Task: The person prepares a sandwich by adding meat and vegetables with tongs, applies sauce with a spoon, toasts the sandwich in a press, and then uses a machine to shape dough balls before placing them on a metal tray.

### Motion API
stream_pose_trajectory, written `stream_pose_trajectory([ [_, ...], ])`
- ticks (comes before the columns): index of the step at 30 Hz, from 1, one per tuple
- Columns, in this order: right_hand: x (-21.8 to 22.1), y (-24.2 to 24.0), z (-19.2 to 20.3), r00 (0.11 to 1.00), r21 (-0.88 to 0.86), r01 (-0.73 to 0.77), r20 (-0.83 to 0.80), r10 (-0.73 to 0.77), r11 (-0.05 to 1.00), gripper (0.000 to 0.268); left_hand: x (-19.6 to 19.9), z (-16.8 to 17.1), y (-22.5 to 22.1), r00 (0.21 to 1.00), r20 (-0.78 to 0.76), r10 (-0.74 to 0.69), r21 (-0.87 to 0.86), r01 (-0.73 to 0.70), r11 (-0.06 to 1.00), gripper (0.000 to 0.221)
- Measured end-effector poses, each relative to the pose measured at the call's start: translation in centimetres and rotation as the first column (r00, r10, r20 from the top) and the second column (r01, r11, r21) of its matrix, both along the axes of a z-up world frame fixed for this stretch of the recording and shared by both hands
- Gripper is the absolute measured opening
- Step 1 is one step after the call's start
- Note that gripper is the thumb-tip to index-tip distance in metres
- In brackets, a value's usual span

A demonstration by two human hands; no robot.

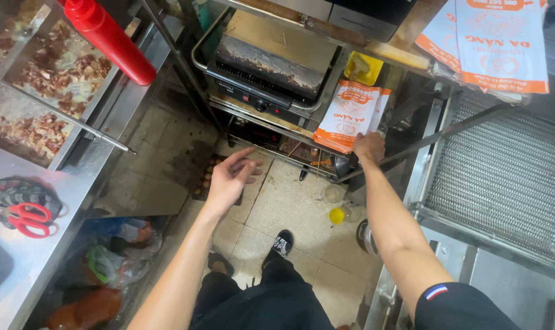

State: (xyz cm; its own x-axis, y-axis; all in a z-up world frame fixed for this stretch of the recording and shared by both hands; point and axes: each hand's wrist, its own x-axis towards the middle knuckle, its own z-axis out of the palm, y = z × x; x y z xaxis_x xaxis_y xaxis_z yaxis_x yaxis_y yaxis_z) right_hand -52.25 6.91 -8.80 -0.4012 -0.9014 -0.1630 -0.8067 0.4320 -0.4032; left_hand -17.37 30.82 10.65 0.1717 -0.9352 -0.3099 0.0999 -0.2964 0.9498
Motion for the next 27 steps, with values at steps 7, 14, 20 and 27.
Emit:
stream_pose_trajectory([
  [7,-1.2,1.5,4.3,0.966,-0.064,-0.019,0.256,0.034,0.998,0.037,-4.6,-2.7,-3.3,0.991,0.037,-0.128,-0.124,0.132,0.984,0.047],
  [14,3.1,4.7,13.4,0.675,-0.326,-0.008,0.696,0.246,0.945,0.042,-10.4,-1.1,-7.3,0.879,0.477,0.007,-0.439,0.231,0.868,0.069],
  [20,8.2,8.3,17.7,0.396,-0.323,-0.274,0.821,0.412,0.906,0.030,-8.9,0.9,-6.3,0.582,0.755,0.301,-0.519,0.250,0.818,0.041],
  [27,20.5,12.6,23.1,0.289,-0.605,-0.667,0.328,0.899,0.435,0.029,4.9,3.9,0.9,0.607,0.756,0.245,-0.417,0.159,0.895,0.031],
])
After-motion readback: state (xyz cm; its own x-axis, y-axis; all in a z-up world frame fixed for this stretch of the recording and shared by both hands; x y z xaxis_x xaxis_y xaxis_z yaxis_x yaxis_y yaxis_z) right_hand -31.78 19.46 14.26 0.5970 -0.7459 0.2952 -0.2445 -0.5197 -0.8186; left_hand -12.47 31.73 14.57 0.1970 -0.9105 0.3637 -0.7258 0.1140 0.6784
